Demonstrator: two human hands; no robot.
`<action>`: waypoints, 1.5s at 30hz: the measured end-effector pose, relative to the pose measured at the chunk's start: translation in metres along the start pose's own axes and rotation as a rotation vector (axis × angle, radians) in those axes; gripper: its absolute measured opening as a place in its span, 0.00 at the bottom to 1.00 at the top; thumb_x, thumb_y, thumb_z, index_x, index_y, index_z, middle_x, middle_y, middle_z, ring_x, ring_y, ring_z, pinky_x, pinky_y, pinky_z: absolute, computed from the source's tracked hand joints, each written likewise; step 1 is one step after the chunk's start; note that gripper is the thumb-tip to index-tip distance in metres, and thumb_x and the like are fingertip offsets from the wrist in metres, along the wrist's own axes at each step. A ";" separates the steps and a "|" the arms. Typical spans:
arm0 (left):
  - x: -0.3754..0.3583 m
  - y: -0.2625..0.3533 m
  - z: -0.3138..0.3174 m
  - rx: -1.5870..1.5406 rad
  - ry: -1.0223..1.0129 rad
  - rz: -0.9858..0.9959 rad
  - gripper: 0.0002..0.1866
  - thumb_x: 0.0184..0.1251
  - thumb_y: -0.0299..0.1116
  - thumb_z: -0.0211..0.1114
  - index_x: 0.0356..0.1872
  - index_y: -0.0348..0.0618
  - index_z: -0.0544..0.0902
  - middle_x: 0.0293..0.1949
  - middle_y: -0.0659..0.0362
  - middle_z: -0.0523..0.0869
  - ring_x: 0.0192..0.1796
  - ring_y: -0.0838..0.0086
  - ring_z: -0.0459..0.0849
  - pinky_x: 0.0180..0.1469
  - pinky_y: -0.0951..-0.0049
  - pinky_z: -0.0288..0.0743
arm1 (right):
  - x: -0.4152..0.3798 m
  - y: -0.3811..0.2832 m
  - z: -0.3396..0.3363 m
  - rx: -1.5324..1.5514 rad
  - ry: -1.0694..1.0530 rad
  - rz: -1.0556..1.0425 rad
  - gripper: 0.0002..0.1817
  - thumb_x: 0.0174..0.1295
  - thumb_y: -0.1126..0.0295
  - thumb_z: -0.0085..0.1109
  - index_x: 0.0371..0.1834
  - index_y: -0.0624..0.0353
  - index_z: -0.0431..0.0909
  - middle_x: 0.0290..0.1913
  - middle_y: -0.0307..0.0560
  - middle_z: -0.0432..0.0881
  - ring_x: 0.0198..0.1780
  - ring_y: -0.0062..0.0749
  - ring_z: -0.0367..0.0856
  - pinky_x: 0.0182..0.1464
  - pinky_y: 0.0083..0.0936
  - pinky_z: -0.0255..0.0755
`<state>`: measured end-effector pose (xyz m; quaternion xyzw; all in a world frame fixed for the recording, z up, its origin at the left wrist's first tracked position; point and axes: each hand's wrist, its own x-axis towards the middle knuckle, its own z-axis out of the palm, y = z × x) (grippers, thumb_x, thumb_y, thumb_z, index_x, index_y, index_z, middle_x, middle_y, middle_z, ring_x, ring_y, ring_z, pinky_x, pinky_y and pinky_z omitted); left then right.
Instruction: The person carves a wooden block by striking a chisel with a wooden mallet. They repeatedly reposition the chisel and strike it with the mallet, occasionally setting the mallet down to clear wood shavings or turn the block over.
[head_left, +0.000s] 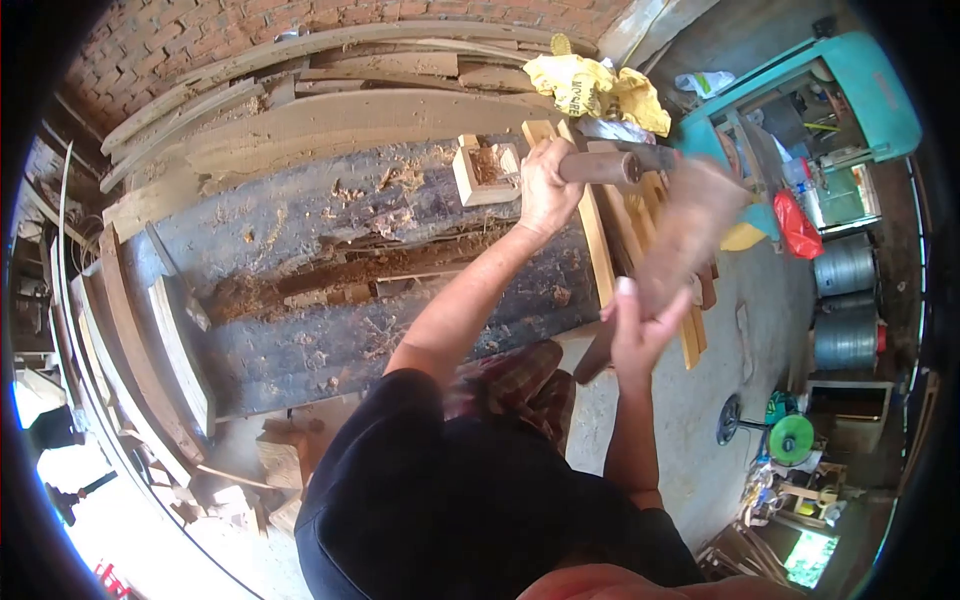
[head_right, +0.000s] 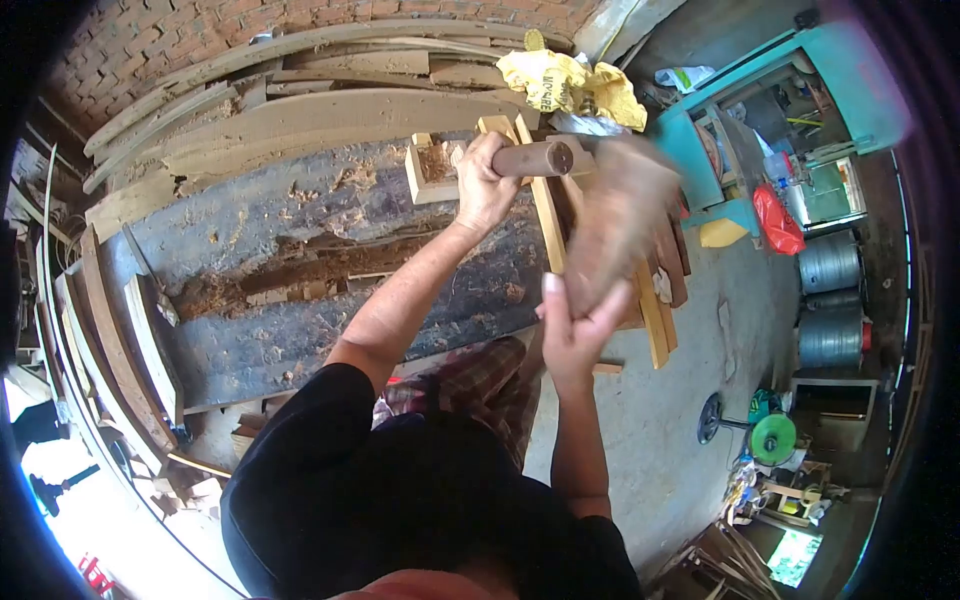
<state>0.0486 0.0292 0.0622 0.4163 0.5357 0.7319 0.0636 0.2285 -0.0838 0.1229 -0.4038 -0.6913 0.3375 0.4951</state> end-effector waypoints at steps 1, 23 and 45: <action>-0.008 -0.001 0.000 0.005 -0.021 0.003 0.07 0.53 0.28 0.68 0.29 0.42 0.76 0.29 0.50 0.79 0.37 0.50 0.79 0.42 0.55 0.71 | 0.000 -0.015 0.000 0.044 0.057 -0.166 0.30 0.68 0.78 0.53 0.67 0.63 0.45 0.30 0.49 0.76 0.26 0.29 0.75 0.29 0.26 0.74; -0.045 -0.016 -0.012 0.031 -0.147 0.224 0.14 0.50 0.30 0.75 0.30 0.43 0.75 0.27 0.53 0.76 0.35 0.53 0.76 0.39 0.58 0.69 | -0.118 0.028 -0.093 0.039 0.104 0.389 0.22 0.63 0.71 0.63 0.55 0.61 0.62 0.31 0.43 0.76 0.23 0.24 0.77 0.27 0.22 0.73; -0.053 0.030 0.019 0.443 -0.299 0.212 0.17 0.45 0.28 0.79 0.34 0.48 0.79 0.36 0.58 0.79 0.43 0.58 0.77 0.46 0.58 0.72 | -0.002 0.076 -0.175 0.085 -0.392 0.718 0.24 0.61 0.67 0.68 0.53 0.63 0.65 0.28 0.45 0.80 0.22 0.26 0.79 0.26 0.25 0.74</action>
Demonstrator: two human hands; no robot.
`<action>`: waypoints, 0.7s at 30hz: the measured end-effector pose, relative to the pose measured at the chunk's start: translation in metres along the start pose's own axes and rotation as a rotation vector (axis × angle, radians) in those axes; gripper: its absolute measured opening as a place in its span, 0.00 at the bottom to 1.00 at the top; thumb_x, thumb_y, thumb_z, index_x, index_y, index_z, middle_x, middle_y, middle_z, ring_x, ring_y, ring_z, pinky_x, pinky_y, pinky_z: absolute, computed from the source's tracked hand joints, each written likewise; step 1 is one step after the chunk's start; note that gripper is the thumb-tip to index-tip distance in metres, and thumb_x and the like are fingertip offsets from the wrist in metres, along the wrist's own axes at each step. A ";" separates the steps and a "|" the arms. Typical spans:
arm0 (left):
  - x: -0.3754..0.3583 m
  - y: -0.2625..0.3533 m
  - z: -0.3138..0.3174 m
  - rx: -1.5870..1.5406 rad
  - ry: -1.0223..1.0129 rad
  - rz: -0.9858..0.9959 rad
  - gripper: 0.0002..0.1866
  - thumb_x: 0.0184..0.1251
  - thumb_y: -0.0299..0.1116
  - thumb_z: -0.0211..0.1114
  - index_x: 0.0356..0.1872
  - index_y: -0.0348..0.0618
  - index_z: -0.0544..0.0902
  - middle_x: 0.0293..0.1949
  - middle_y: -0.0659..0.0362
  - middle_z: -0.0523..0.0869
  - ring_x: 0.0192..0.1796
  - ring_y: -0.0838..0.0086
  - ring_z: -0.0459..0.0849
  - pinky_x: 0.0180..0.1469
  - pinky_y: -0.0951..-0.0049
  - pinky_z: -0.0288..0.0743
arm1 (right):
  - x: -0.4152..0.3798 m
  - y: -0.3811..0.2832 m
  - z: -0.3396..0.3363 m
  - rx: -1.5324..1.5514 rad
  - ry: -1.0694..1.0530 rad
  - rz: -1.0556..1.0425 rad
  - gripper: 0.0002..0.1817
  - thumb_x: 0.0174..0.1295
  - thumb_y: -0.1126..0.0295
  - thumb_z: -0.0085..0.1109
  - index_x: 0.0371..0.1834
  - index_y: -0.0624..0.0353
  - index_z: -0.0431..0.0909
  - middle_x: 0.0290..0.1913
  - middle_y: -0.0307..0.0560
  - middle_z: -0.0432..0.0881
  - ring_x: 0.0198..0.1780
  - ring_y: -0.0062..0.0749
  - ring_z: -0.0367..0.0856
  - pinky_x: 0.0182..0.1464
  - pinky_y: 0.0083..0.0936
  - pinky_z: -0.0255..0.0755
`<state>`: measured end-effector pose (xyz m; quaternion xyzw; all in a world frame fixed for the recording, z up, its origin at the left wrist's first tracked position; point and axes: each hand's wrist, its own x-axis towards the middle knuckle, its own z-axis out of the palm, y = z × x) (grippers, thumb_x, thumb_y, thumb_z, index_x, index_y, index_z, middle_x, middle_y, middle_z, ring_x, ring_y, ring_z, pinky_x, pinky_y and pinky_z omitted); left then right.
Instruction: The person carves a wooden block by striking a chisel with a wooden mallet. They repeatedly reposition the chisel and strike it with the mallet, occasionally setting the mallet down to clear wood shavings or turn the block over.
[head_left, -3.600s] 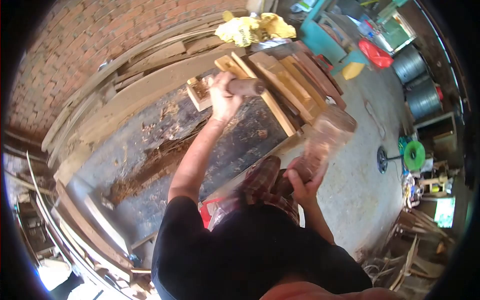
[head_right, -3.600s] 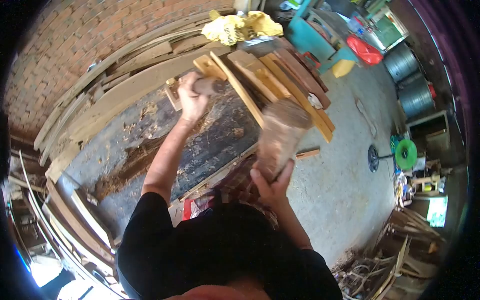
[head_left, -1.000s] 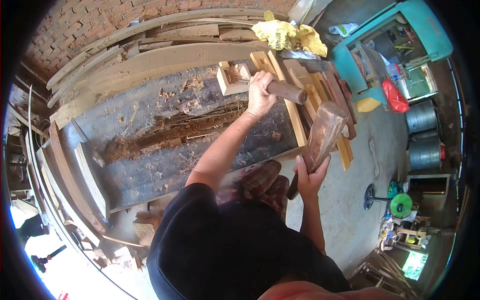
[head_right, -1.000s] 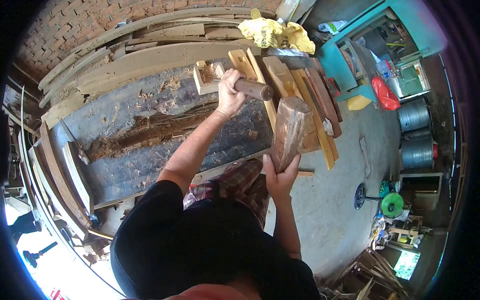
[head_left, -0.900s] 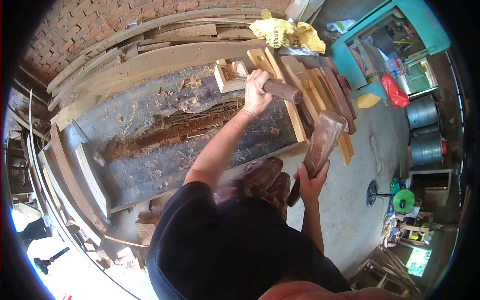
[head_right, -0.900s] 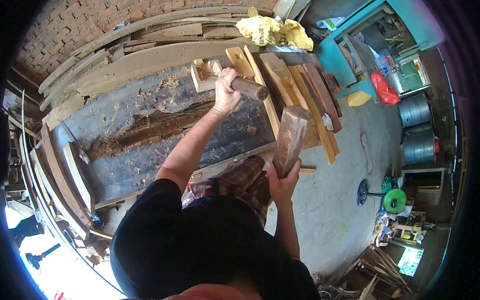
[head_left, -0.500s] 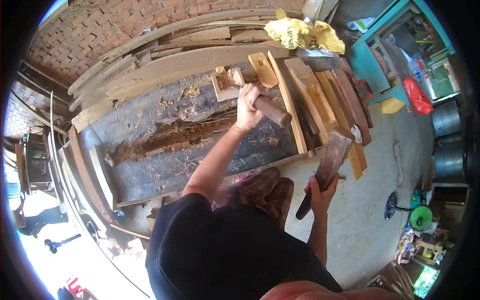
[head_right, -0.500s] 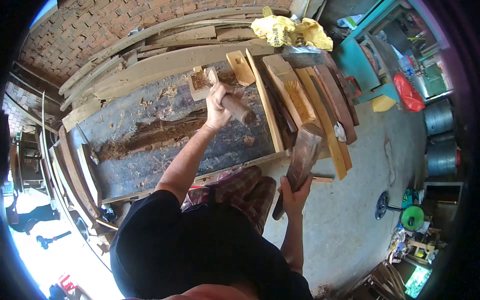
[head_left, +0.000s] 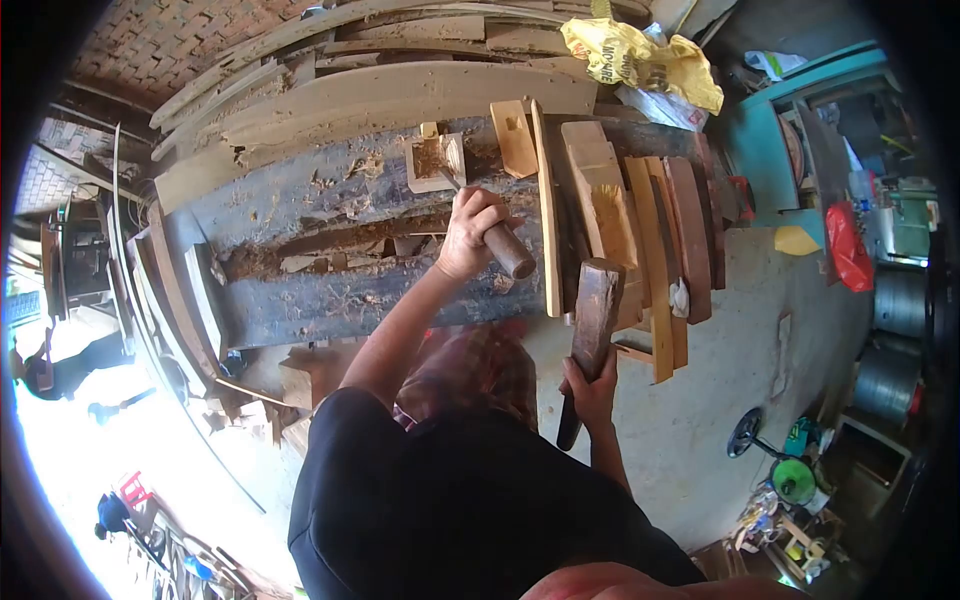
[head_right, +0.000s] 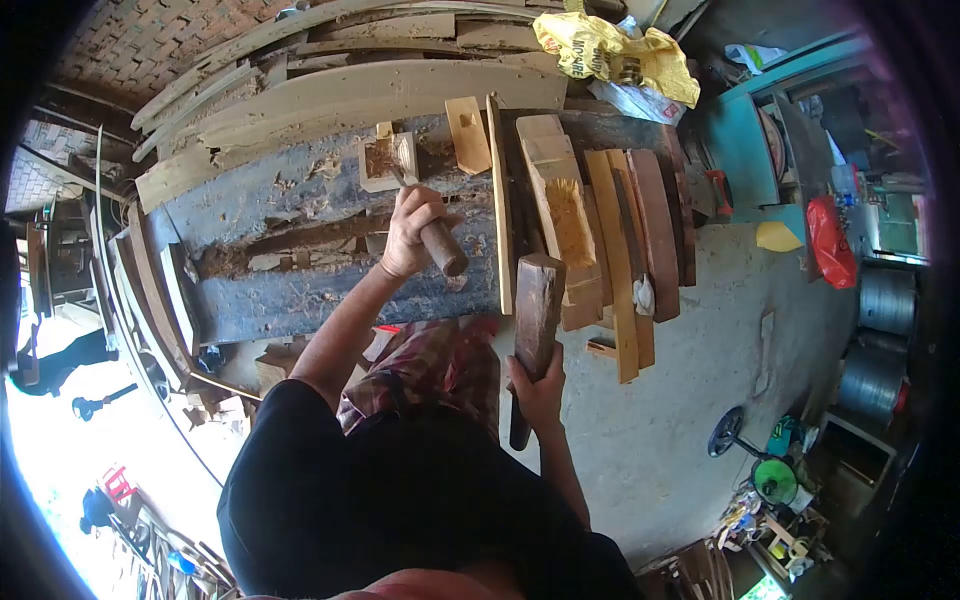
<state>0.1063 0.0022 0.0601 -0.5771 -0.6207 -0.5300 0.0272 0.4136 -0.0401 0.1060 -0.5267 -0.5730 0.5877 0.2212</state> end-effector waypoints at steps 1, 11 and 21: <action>0.004 -0.002 -0.001 -0.012 -0.016 0.034 0.18 0.44 0.26 0.80 0.34 0.47 0.78 0.35 0.58 0.78 0.41 0.58 0.78 0.44 0.58 0.73 | 0.001 -0.005 -0.004 -0.003 -0.005 0.003 0.24 0.61 0.67 0.68 0.53 0.63 0.65 0.28 0.45 0.80 0.22 0.26 0.79 0.26 0.25 0.74; 0.028 -0.026 -0.017 -0.107 -0.032 0.011 0.16 0.46 0.29 0.79 0.35 0.49 0.81 0.37 0.58 0.78 0.45 0.56 0.76 0.49 0.55 0.74 | 0.023 -0.057 0.025 -0.072 -0.064 -0.057 0.22 0.62 0.70 0.66 0.54 0.63 0.64 0.30 0.44 0.79 0.24 0.23 0.78 0.27 0.24 0.74; 0.029 -0.040 -0.038 -0.257 -0.067 -0.090 0.17 0.42 0.29 0.78 0.35 0.48 0.82 0.35 0.58 0.78 0.41 0.58 0.76 0.44 0.60 0.73 | 0.018 -0.092 0.071 -0.167 0.151 -0.244 0.27 0.59 0.70 0.69 0.58 0.66 0.66 0.37 0.52 0.82 0.39 0.30 0.82 0.42 0.28 0.77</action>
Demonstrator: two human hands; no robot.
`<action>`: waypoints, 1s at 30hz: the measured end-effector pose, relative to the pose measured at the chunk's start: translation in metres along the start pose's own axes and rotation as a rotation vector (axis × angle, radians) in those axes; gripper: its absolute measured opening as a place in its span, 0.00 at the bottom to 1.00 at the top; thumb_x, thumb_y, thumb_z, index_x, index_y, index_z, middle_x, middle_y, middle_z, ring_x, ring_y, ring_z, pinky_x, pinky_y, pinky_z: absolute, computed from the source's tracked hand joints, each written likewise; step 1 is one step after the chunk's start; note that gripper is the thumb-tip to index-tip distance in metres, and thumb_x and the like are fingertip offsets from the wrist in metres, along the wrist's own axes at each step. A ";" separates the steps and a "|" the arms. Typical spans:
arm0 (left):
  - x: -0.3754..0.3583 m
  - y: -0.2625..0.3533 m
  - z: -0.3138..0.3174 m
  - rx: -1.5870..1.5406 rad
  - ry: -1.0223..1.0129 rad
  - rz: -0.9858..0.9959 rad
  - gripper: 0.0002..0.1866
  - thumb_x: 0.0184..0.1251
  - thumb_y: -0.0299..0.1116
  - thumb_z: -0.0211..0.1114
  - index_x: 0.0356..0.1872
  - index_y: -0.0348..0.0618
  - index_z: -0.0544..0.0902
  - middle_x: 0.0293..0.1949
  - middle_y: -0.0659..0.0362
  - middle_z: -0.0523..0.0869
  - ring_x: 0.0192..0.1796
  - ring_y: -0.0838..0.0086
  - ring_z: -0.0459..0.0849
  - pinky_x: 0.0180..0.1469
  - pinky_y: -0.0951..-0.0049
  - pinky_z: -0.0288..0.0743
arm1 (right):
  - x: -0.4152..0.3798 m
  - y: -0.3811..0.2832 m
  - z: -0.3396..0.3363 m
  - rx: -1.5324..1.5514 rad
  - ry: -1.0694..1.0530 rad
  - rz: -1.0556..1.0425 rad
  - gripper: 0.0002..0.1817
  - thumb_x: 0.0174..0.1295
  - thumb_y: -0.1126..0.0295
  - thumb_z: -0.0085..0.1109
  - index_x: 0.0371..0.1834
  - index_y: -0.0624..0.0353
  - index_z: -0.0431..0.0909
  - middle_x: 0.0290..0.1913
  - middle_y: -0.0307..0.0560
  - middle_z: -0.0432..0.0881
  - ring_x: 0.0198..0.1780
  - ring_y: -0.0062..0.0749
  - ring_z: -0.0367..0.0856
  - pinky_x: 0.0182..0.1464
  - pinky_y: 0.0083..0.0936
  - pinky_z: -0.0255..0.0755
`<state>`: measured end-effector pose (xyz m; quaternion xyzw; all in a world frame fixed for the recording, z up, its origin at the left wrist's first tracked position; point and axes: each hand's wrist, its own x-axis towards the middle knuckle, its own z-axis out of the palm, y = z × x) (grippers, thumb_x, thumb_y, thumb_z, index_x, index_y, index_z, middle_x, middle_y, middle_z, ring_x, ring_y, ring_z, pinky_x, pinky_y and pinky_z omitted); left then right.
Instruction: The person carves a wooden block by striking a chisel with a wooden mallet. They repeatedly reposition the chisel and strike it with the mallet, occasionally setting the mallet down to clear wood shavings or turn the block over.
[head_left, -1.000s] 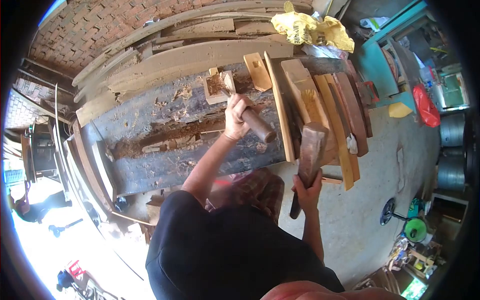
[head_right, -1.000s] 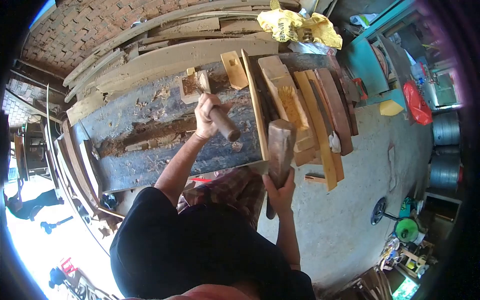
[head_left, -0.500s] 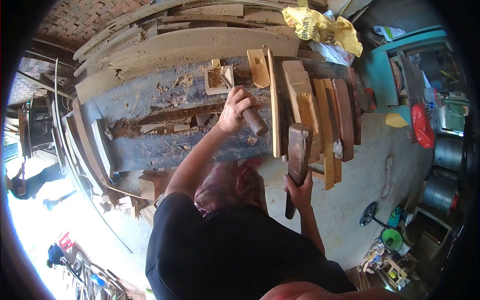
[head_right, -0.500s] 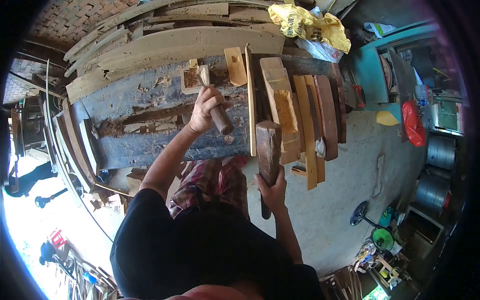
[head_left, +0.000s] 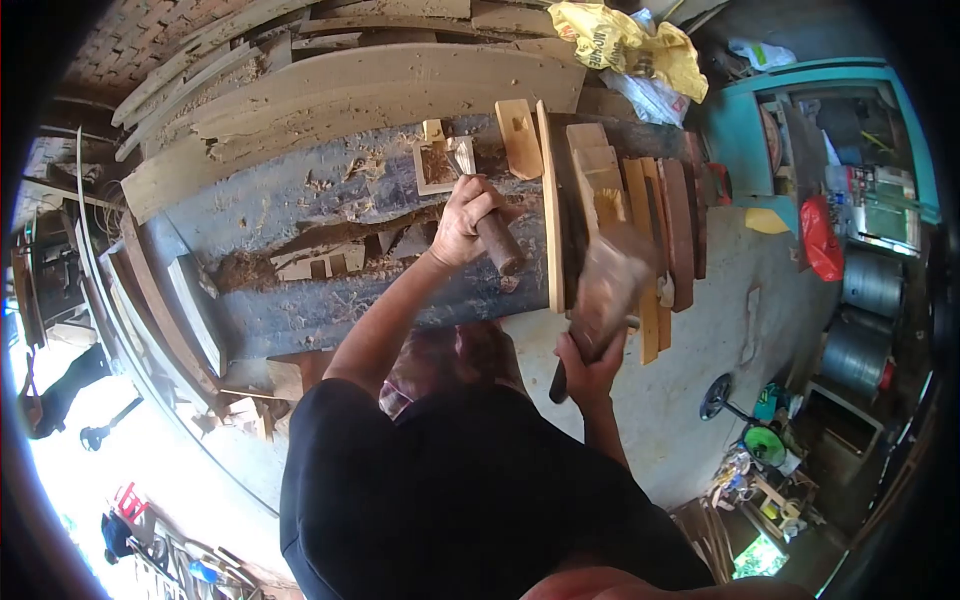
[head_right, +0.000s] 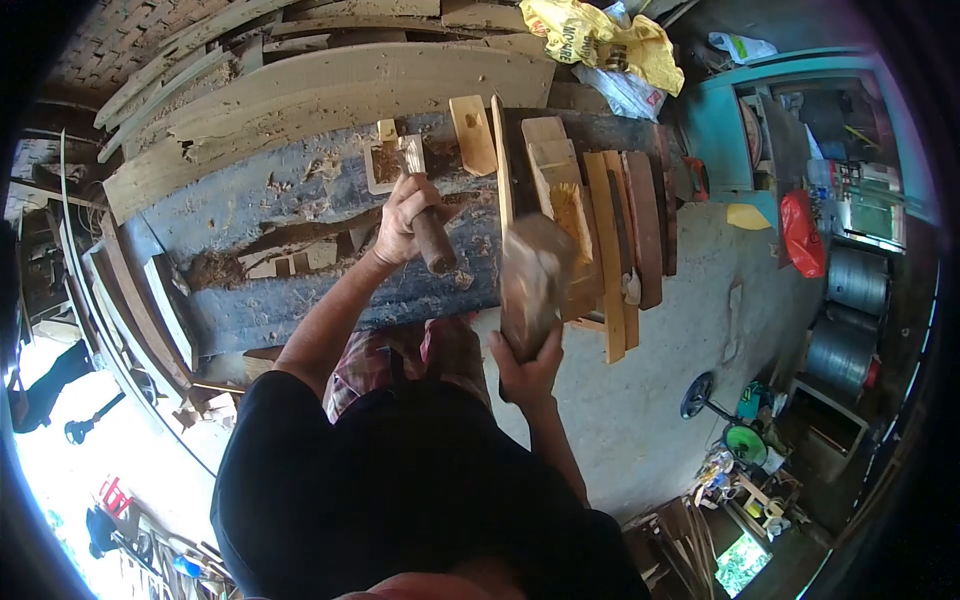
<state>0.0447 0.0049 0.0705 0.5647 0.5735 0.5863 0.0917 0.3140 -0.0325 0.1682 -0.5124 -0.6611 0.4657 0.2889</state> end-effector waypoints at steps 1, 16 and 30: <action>0.000 0.000 -0.004 -0.019 -0.003 -0.029 0.17 0.41 0.29 0.78 0.34 0.48 0.81 0.35 0.58 0.79 0.41 0.58 0.76 0.44 0.60 0.72 | 0.000 -0.004 0.003 -0.004 -0.003 -0.001 0.27 0.59 0.70 0.69 0.58 0.66 0.66 0.37 0.52 0.82 0.39 0.30 0.82 0.42 0.28 0.77; 0.057 0.011 -0.067 -0.191 0.185 -0.502 0.10 0.63 0.35 0.72 0.35 0.45 0.78 0.27 0.61 0.84 0.28 0.82 0.83 0.31 0.76 0.82 | 0.020 0.048 0.037 0.007 -0.018 0.275 0.24 0.63 0.68 0.66 0.56 0.63 0.64 0.27 0.42 0.76 0.20 0.23 0.76 0.22 0.23 0.72; -0.022 -0.048 -0.044 0.520 -0.034 -1.015 0.29 0.57 0.55 0.71 0.55 0.48 0.79 0.42 0.45 0.88 0.47 0.51 0.87 0.49 0.53 0.79 | -0.014 0.098 0.055 -0.205 -0.310 0.401 0.34 0.58 0.53 0.69 0.60 0.64 0.69 0.46 0.67 0.84 0.49 0.59 0.85 0.51 0.42 0.77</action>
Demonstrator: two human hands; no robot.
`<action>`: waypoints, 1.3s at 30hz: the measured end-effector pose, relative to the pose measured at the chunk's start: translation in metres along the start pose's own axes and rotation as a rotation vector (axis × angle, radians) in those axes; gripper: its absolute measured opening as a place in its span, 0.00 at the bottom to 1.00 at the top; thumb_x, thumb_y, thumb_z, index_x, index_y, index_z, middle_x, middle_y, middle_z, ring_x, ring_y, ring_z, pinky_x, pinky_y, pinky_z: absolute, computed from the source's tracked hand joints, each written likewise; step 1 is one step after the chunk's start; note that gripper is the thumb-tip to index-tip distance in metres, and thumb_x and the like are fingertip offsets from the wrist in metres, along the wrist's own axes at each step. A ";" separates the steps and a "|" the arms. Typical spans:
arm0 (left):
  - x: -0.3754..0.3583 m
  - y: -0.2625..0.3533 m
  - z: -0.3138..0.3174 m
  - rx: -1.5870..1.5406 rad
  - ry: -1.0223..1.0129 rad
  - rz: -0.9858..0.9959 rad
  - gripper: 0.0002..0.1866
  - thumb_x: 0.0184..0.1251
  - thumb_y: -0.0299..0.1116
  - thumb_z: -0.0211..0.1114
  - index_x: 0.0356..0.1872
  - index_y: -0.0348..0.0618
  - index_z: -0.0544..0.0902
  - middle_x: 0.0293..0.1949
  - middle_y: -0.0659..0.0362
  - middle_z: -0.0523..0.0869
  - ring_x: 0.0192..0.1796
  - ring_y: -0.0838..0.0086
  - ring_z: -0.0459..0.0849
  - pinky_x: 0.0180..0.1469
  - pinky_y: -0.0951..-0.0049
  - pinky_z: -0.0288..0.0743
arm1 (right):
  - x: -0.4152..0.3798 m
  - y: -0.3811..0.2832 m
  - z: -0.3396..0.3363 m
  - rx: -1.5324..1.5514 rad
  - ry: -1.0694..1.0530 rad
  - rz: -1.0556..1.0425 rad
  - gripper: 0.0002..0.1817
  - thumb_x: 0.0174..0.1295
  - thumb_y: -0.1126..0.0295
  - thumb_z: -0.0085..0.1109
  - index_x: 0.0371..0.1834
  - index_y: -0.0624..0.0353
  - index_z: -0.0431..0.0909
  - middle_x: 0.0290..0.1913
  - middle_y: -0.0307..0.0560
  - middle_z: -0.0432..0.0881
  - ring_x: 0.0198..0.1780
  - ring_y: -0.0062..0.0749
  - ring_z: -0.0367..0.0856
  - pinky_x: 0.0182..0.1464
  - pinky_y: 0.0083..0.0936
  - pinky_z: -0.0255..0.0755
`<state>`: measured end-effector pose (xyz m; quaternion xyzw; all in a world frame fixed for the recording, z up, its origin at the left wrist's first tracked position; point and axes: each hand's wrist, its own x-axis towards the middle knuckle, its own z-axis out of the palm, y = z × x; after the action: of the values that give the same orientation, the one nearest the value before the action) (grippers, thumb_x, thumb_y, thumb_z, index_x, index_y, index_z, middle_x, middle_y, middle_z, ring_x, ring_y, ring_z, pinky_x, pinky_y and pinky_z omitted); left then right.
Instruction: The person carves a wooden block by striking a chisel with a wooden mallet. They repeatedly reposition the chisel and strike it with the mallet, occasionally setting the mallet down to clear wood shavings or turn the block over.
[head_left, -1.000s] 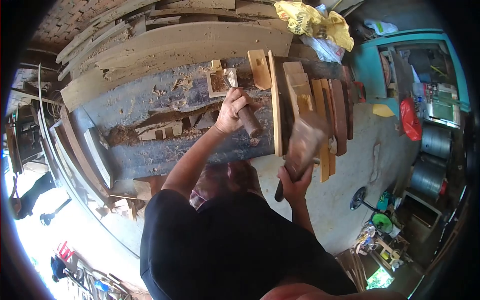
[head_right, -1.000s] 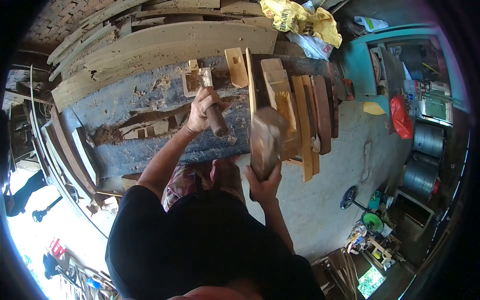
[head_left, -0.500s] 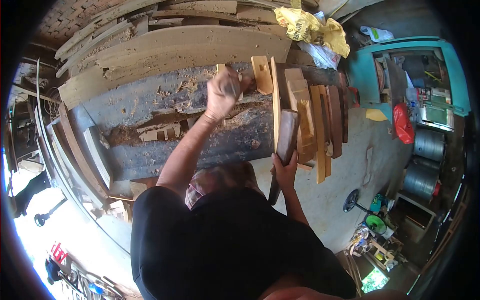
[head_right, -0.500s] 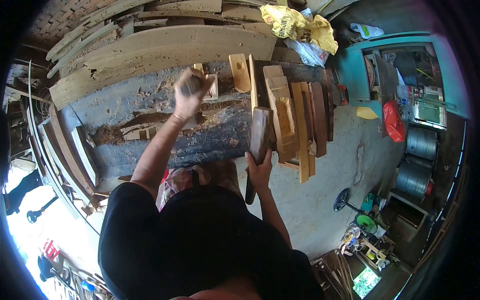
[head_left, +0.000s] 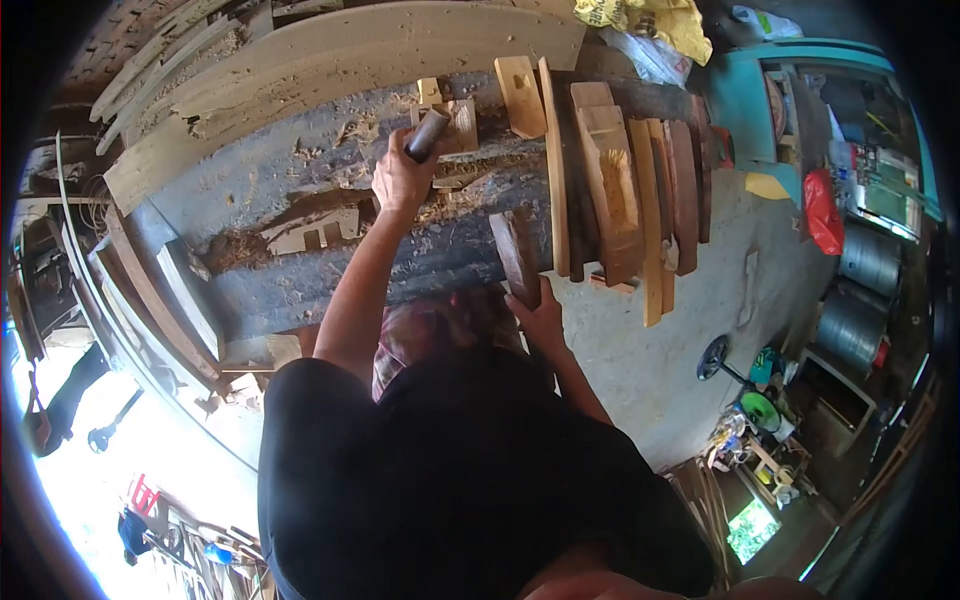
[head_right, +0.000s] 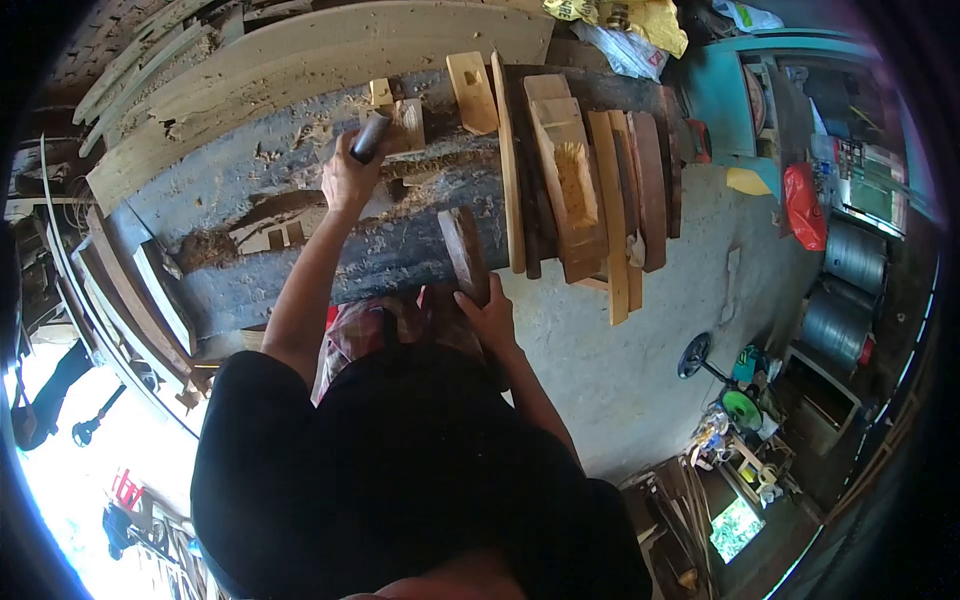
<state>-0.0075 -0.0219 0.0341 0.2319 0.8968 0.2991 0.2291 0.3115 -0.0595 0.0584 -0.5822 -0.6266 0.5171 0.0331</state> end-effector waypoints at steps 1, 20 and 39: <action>0.003 0.000 0.003 0.005 0.009 0.029 0.29 0.57 0.54 0.71 0.56 0.51 0.79 0.43 0.46 0.88 0.47 0.51 0.87 0.49 0.54 0.79 | -0.002 0.000 -0.002 -0.001 0.004 0.004 0.34 0.58 0.53 0.69 0.60 0.64 0.69 0.46 0.67 0.84 0.49 0.59 0.85 0.51 0.42 0.77; 0.042 -0.005 0.003 0.038 -0.014 0.366 0.21 0.55 0.41 0.71 0.50 0.44 0.84 0.42 0.44 0.87 0.45 0.49 0.86 0.49 0.53 0.79 | -0.002 0.003 0.003 -0.060 0.057 -0.031 0.30 0.58 0.56 0.70 0.57 0.61 0.70 0.40 0.58 0.84 0.38 0.45 0.83 0.38 0.36 0.77; 0.000 -0.022 0.015 -0.067 0.224 0.217 0.23 0.53 0.42 0.76 0.49 0.48 0.82 0.47 0.45 0.80 0.45 0.49 0.84 0.45 0.52 0.80 | -0.018 -0.021 -0.022 0.059 0.083 -0.022 0.29 0.59 0.61 0.70 0.58 0.60 0.68 0.32 0.49 0.82 0.21 0.29 0.79 0.24 0.28 0.75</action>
<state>-0.0052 -0.0314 0.0090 0.2851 0.8759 0.3757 0.1016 0.3165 -0.0558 0.0931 -0.5949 -0.6155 0.5105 0.0819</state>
